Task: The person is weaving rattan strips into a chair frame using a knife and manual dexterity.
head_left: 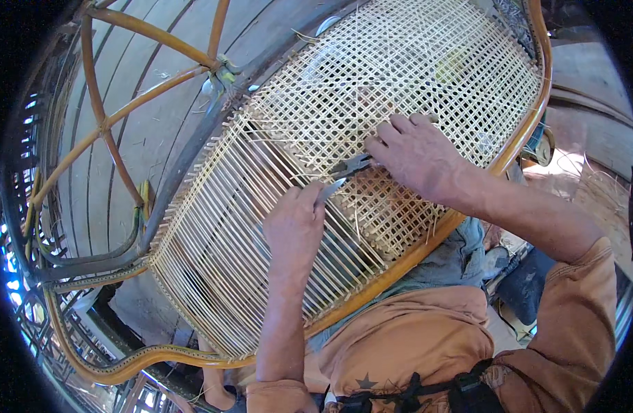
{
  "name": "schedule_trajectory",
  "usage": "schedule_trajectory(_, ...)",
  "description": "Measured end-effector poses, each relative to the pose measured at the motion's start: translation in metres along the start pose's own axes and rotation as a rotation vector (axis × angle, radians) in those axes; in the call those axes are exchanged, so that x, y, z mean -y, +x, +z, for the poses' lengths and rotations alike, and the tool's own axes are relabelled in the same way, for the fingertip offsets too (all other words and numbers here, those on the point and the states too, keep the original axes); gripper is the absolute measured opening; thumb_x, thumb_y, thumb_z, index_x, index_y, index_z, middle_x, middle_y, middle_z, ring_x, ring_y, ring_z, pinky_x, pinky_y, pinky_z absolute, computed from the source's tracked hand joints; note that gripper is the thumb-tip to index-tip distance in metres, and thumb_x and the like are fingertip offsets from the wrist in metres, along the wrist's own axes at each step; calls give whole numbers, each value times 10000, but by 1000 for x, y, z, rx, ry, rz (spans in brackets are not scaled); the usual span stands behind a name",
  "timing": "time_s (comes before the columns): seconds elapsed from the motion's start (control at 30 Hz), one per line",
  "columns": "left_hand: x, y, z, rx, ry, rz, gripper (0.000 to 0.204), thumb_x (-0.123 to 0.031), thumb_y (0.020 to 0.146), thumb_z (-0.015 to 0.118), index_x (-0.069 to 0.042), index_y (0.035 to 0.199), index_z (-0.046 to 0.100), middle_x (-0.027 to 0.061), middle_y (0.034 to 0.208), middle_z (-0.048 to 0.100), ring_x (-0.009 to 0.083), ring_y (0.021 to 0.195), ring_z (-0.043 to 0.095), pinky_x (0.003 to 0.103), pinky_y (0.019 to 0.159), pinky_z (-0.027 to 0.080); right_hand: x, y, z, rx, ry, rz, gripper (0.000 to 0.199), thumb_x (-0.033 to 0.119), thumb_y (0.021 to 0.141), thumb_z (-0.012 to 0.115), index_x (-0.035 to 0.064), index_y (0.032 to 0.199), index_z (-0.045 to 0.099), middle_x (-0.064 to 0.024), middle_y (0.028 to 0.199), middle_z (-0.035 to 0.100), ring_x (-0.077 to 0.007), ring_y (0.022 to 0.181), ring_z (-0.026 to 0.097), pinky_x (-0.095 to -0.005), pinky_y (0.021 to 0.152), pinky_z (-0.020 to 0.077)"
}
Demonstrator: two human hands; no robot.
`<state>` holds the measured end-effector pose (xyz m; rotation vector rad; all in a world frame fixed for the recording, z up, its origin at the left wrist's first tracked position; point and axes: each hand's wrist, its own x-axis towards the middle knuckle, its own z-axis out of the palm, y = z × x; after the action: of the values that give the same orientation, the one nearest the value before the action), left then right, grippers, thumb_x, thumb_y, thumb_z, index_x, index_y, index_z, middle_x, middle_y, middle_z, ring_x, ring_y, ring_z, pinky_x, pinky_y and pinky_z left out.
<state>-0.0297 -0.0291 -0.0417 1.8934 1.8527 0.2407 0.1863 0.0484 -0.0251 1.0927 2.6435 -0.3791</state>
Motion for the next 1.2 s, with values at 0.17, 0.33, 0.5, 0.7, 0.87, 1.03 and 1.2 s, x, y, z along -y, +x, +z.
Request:
schedule_trajectory(0.17,5,5,1,36,33,199,271,-73,706,689,-158,960,651,59,686,525,230,629,568,348,571,467,-5,-15,-3,-20,80,122,244,264,895,513,98,1074,533,-63,924,542,-231,915,533,-373,794,406)
schedule_trajectory(0.33,7,13,2,1,50,282,283,-54,661,689,-142,923,635,54,682,526,224,625,569,348,571,465,-8,-32,-3,-155,153,187,171,227,885,518,94,989,544,-68,910,572,-241,898,578,-384,763,442)
schedule_trajectory(0.5,4,12,2,74,13,269,228,-65,655,671,-120,860,588,53,682,530,245,633,574,357,580,470,-9,-40,-3,-23,216,191,196,232,903,499,89,1033,530,-66,906,549,-238,860,561,-388,743,455)
schedule_trajectory(0.7,2,-2,8,-56,-72,26,211,-62,774,621,-96,982,630,73,728,582,184,620,569,299,584,460,5,-25,-3,66,94,77,202,141,832,509,28,992,559,-118,972,579,-280,960,574,-377,791,513)
schedule_trajectory(0.87,2,-16,-1,-118,-539,-350,143,-92,832,597,-36,961,620,43,708,570,102,593,493,268,562,422,13,-14,13,-56,-30,2,275,198,841,517,43,1069,516,-99,1016,525,-275,1055,490,-389,858,469)
schedule_trajectory(1.03,-5,-18,-1,-70,-555,-411,138,-120,864,596,-21,958,616,17,673,517,71,623,445,246,574,404,22,-11,18,-165,-124,-53,372,181,822,517,7,1150,497,-125,1079,506,-305,1120,458,-377,908,434)
schedule_trajectory(1.2,-3,-16,-1,-118,-651,-433,124,-124,879,594,-17,937,617,-32,655,481,39,611,401,220,546,363,30,-2,16,-133,-207,-135,348,174,821,515,17,1131,511,-111,1070,507,-291,1101,463,-353,862,429)
